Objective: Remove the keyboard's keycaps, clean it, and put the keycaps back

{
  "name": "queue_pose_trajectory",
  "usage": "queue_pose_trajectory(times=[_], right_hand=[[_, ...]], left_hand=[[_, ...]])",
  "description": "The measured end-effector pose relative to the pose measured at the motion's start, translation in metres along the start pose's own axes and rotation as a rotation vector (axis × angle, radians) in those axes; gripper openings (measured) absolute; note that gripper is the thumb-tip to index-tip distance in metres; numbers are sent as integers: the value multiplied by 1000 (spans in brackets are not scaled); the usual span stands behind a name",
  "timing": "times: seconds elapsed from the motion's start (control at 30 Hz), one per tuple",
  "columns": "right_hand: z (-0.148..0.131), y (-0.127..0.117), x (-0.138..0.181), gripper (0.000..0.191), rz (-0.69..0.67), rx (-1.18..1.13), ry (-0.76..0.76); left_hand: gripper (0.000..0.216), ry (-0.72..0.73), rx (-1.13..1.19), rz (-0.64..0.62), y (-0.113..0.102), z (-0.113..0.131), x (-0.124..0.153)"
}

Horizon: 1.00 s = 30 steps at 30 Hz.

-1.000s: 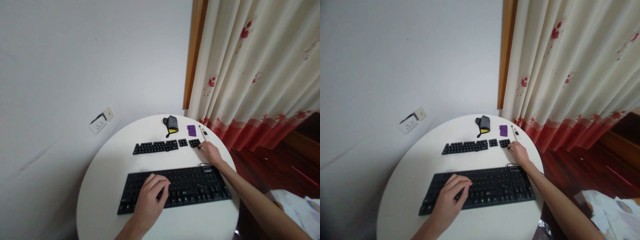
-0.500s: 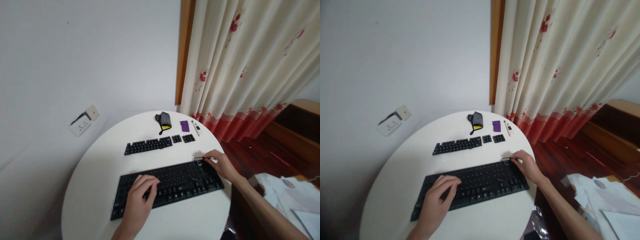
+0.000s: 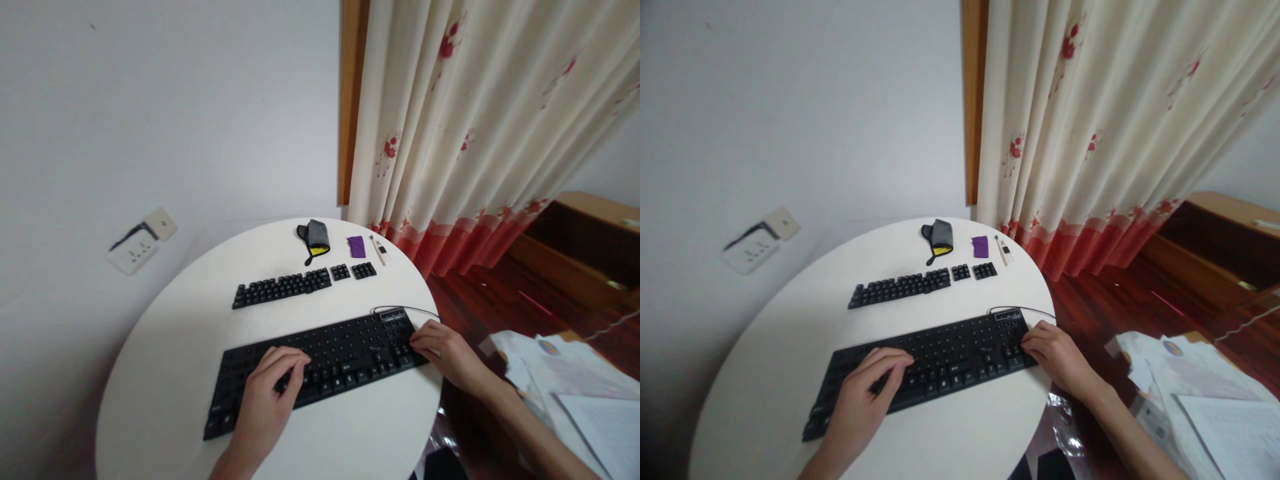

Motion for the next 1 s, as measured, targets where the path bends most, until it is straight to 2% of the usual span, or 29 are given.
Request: queue_pose_trajectory(times=[0.13, 0.37, 0.53, 0.7, 0.8, 0.9, 1.0], right_hand=[[-10, -3, 3, 24, -31, 65, -5], [-12, -3, 16, 25, 85, 131, 106], [-8, 0, 19, 24, 111, 144, 161], [0, 11, 29, 25, 181, 124, 220], [2, 18, 40, 26, 305, 114, 272], [-2, 24, 49, 39, 419, 118, 356], [-15, 35, 46, 55, 405, 156, 381]], left_hand=[[19, -11, -7, 18, -3, -2, 1], [23, -27, -44, 62, -15, -5, 2], [24, -53, -88, 115, -28, -15, 7], [26, -131, -141, 167, -42, -42, 27], [26, -180, -197, 229, -54, -60, 45], [29, -243, -260, 328, -70, -77, 66], [38, -340, -255, 351, -73, -99, 84]])
Point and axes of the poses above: each hand's wrist, its own x-axis away from the middle knuckle, its own y-axis out of the palm, z = x × y, the point moved 10 cm from there along -x, towards the middle knuckle, and after that the axes turned 11 degrees about -z, right-handed, at the moved point
